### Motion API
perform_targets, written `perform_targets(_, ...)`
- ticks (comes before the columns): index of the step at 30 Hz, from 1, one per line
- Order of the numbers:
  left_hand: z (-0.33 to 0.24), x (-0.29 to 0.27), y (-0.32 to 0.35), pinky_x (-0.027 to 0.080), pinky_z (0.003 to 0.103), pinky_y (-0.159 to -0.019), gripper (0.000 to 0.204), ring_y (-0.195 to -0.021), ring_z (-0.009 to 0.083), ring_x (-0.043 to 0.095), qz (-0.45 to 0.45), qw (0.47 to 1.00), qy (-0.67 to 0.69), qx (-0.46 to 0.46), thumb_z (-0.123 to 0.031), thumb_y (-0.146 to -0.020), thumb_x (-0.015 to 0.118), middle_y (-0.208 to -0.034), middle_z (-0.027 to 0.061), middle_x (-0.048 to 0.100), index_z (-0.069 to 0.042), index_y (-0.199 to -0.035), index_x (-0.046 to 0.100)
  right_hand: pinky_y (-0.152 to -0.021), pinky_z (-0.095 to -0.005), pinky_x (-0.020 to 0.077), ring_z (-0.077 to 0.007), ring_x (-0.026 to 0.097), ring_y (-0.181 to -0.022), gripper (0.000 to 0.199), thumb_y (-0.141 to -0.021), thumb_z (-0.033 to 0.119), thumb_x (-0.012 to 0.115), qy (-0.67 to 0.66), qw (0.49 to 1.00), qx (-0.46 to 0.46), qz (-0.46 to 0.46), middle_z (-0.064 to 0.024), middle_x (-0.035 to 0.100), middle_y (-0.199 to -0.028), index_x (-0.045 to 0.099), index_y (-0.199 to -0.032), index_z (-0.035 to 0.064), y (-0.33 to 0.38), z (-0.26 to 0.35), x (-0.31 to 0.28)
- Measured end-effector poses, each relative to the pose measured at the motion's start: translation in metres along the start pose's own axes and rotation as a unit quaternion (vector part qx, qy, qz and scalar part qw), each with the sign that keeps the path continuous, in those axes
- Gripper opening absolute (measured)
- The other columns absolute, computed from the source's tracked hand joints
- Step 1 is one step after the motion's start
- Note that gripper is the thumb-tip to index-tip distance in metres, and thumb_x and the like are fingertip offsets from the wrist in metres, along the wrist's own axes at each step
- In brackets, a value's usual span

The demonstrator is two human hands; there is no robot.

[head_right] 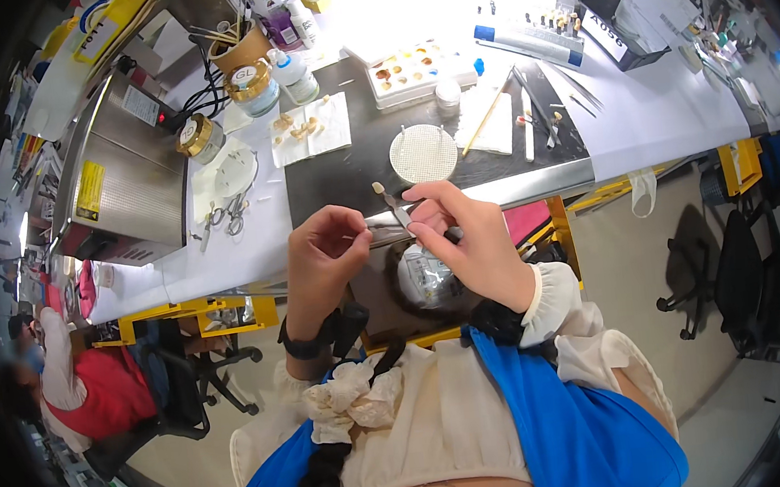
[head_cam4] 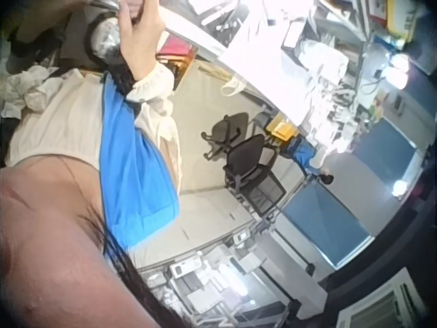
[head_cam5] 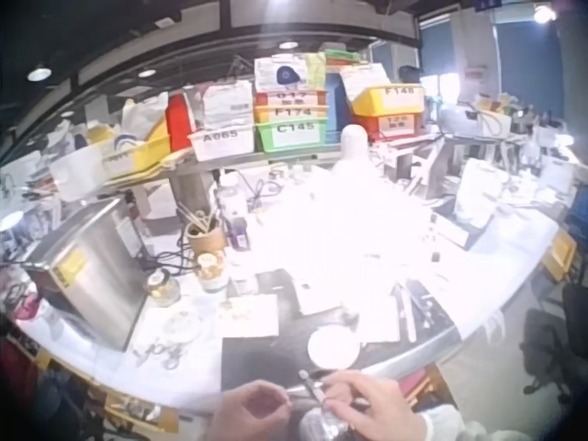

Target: Applying stain or glaze to a ceramic dental crown using a fine brush.

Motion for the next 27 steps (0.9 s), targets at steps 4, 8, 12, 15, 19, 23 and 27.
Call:
perform_targets(4,-0.011,-0.027,-0.004,0.046,0.019,-0.061,0.006,-0.067,0.0041,0.057,-0.091,0.99,-0.104,0.034,0.0,-0.081,0.062,-0.075,-0.0009,0.06,-0.001,-0.086,0.059,-0.065,-0.0235,0.0467,-0.0122,0.06,-0.072,0.03,-0.082,-0.002,0.058,0.05,0.998,-0.024,-0.029,-0.007,0.064,-0.084,0.055,-0.112,0.0002,0.003,0.008,-0.005)
perform_targets(8,-0.014,-0.047,-0.016,0.049,0.025,-0.063,0.008,-0.064,0.0146,0.062,-0.156,0.955,-0.247,0.048,-0.002,-0.078,0.063,-0.075,0.0095,0.064,0.001,-0.084,0.06,-0.066,-0.0235,0.047,-0.0123,0.061,-0.075,0.027,-0.082,-0.003,0.056,0.09,0.994,-0.05,-0.038,-0.008,0.065,-0.085,0.056,-0.109,-0.0006,0.008,0.016,-0.011)
perform_targets(12,-0.023,-0.05,-0.019,0.047,0.03,-0.062,0.011,-0.066,0.0198,0.06,-0.172,0.925,-0.327,0.094,-0.003,-0.078,0.065,-0.072,0.0103,0.06,0.001,-0.085,0.058,-0.066,-0.0235,0.0475,-0.0123,0.063,-0.076,0.021,-0.082,-0.003,0.056,0.103,0.992,-0.048,-0.059,-0.0092,0.067,-0.086,0.059,-0.103,-0.0025,0.021,0.011,-0.025)
perform_targets(15,-0.047,-0.05,-0.01,0.046,0.032,-0.062,0.014,-0.067,0.0216,0.059,-0.197,0.889,-0.383,0.157,-0.004,-0.077,0.066,-0.073,0.0104,0.059,-0.001,-0.088,0.057,-0.064,-0.0232,0.0481,-0.0118,0.063,-0.073,0.018,-0.083,-0.004,0.055,0.115,0.989,-0.041,-0.086,-0.0091,0.067,-0.084,0.059,-0.101,-0.003,0.036,0.001,-0.048)
perform_targets(19,-0.073,-0.065,0.0,0.044,0.033,-0.06,0.012,-0.063,0.0223,0.057,-0.204,0.877,-0.431,0.059,-0.013,-0.081,0.064,-0.072,0.0107,0.06,-0.003,-0.085,0.061,-0.051,-0.0204,0.0415,-0.0072,0.054,-0.056,0.011,-0.09,0.002,0.048,-0.061,0.986,-0.004,-0.157,-0.0049,0.059,-0.066,0.058,-0.095,-0.0008,0.054,-0.017,-0.097)
perform_targets(23,-0.116,-0.063,-0.011,0.043,0.035,-0.06,0.013,-0.065,0.0288,0.059,-0.177,0.834,-0.511,0.108,-0.017,-0.083,0.06,-0.071,0.0123,0.061,-0.004,-0.082,0.065,-0.043,-0.0206,0.0276,-0.0051,0.035,-0.044,0.011,-0.096,0.009,0.04,-0.671,0.735,0.061,-0.07,0.0026,0.039,-0.054,0.049,-0.092,0.0035,0.044,-0.022,-0.124)
perform_targets(27,-0.133,-0.034,-0.046,0.045,0.038,-0.061,0.01,-0.071,0.0327,0.06,-0.09,0.763,-0.597,0.231,-0.011,-0.082,0.058,-0.076,0.014,0.062,-0.004,-0.084,0.064,-0.044,-0.0203,0.0254,-0.0057,0.031,-0.043,0.008,-0.096,0.008,0.038,-0.751,0.658,0.061,-0.022,0.004,0.033,-0.053,0.044,-0.093,0.005,0.012,-0.002,-0.154)
Point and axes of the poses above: each hand's wrist, its own y-axis away from the middle knuckle, its own x-axis out of the palm, z = x × y, the point moved 8 cm from there along -y, towards the middle knuckle
